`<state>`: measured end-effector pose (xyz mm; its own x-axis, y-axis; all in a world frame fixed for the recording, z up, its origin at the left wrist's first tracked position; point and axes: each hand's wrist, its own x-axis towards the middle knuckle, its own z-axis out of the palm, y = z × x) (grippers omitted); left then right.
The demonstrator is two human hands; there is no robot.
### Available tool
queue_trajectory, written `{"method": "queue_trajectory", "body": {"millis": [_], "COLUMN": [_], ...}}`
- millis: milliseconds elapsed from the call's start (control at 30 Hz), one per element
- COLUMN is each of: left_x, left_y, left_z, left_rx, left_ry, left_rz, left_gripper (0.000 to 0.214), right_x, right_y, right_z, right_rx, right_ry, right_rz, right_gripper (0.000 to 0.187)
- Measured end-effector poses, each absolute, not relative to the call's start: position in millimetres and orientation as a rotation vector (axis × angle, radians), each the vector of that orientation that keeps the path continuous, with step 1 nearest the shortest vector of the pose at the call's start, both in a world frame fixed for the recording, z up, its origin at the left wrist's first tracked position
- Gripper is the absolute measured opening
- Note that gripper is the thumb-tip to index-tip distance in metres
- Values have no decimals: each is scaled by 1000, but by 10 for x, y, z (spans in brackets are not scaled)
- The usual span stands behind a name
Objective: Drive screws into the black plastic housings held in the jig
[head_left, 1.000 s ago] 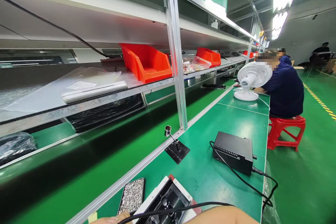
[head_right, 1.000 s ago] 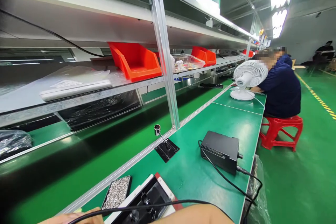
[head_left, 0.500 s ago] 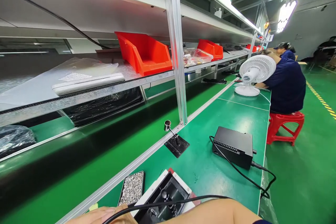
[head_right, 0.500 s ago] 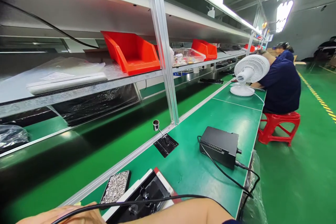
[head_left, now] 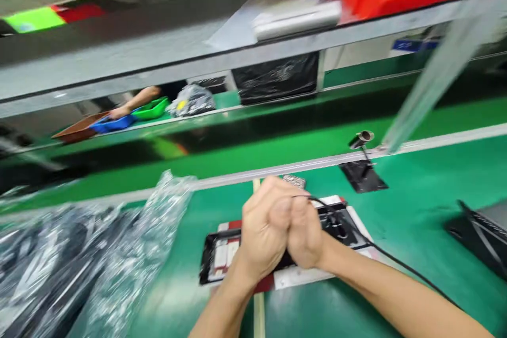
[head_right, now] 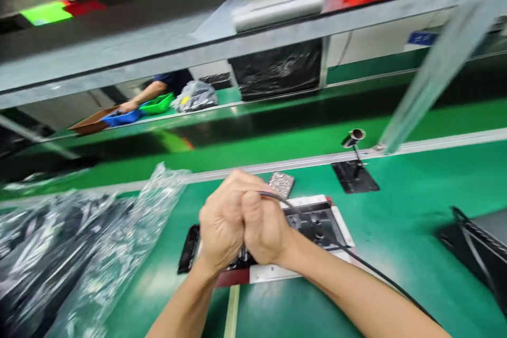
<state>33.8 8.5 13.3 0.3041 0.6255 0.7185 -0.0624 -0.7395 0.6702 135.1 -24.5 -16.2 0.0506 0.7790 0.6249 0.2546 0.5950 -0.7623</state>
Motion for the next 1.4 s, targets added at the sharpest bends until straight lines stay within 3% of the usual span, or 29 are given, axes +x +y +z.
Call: {"method": "queue_trajectory", "body": {"millis": [500, 1400], "left_x": [418, 391], "left_y": [99, 124], "left_z": [331, 412], "left_rx": [1990, 1974], "left_ry": [320, 263], "left_rz": [1580, 1516], "left_gripper": [36, 33], "right_x": [1419, 1428], "right_y": [-232, -186], "right_z": [160, 153], "right_rx": [-901, -768], "right_ry": [-1467, -1468], "right_rz": [306, 392], "right_gripper": [66, 59]}}
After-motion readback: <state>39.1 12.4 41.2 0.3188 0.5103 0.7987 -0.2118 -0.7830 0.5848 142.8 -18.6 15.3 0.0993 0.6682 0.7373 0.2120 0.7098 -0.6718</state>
